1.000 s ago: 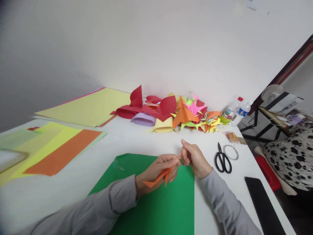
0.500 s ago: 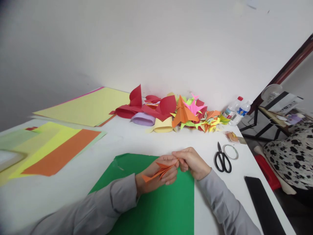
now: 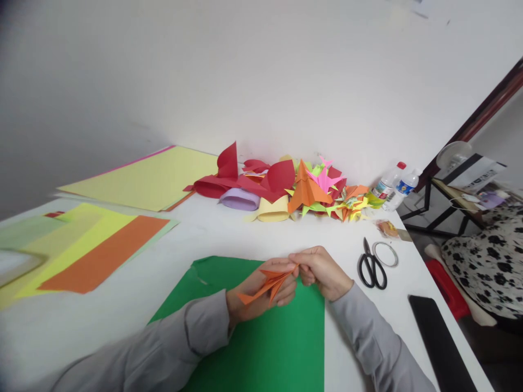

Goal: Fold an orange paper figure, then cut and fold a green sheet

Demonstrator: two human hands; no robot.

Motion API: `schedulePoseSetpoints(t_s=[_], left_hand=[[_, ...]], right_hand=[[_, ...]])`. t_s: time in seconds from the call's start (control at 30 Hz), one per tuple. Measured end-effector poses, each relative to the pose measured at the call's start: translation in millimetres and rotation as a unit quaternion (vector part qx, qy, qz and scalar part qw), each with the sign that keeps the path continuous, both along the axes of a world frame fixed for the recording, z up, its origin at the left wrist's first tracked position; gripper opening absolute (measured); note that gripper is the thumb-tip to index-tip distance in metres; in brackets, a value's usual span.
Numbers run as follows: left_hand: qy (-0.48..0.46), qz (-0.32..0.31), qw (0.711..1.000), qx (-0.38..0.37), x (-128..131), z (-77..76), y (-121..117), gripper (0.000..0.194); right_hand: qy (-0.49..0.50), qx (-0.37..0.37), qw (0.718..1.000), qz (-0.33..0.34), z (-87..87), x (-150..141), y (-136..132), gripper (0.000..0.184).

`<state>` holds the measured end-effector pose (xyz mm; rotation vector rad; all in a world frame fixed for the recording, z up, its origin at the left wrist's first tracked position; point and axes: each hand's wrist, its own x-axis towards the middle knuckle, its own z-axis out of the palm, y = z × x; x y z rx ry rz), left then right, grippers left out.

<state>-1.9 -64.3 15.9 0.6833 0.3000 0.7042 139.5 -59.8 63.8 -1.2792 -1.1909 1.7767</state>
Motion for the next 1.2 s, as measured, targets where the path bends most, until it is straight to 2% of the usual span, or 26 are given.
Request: schedulePoseSetpoints(t_s=[0.4, 0.6, 0.77, 0.97, 1.2], left_hand=[[-0.004, -0.005, 1.000, -0.001, 1.4, 0.1, 0.0, 0.019], [0.058, 0.048, 0.997, 0.024, 3.9, -4.8, 1.0, 0.033], [0.125, 0.085, 0.985, 0.087, 2.3, -2.9, 0.3, 0.047], [0.172, 0.108, 0.974, 0.098, 1.1, 3.5, -0.6, 0.053], [0.153, 0.093, 0.980, 0.083, 1.3, 2.6, 0.0, 0.052]], right_hand=[[0.047, -0.019, 0.999, -0.005, -6.8, 2.1, 2.0, 0.054], [0.059, -0.013, 0.998, -0.033, -5.2, 1.8, 3.4, 0.057], [0.091, -0.006, 0.996, 0.008, -0.8, 4.1, 4.9, 0.063], [0.112, -0.042, 0.992, 0.030, -8.9, 10.0, 13.1, 0.064], [0.002, 0.059, 0.998, 0.018, -8.4, 3.5, 5.1, 0.059]])
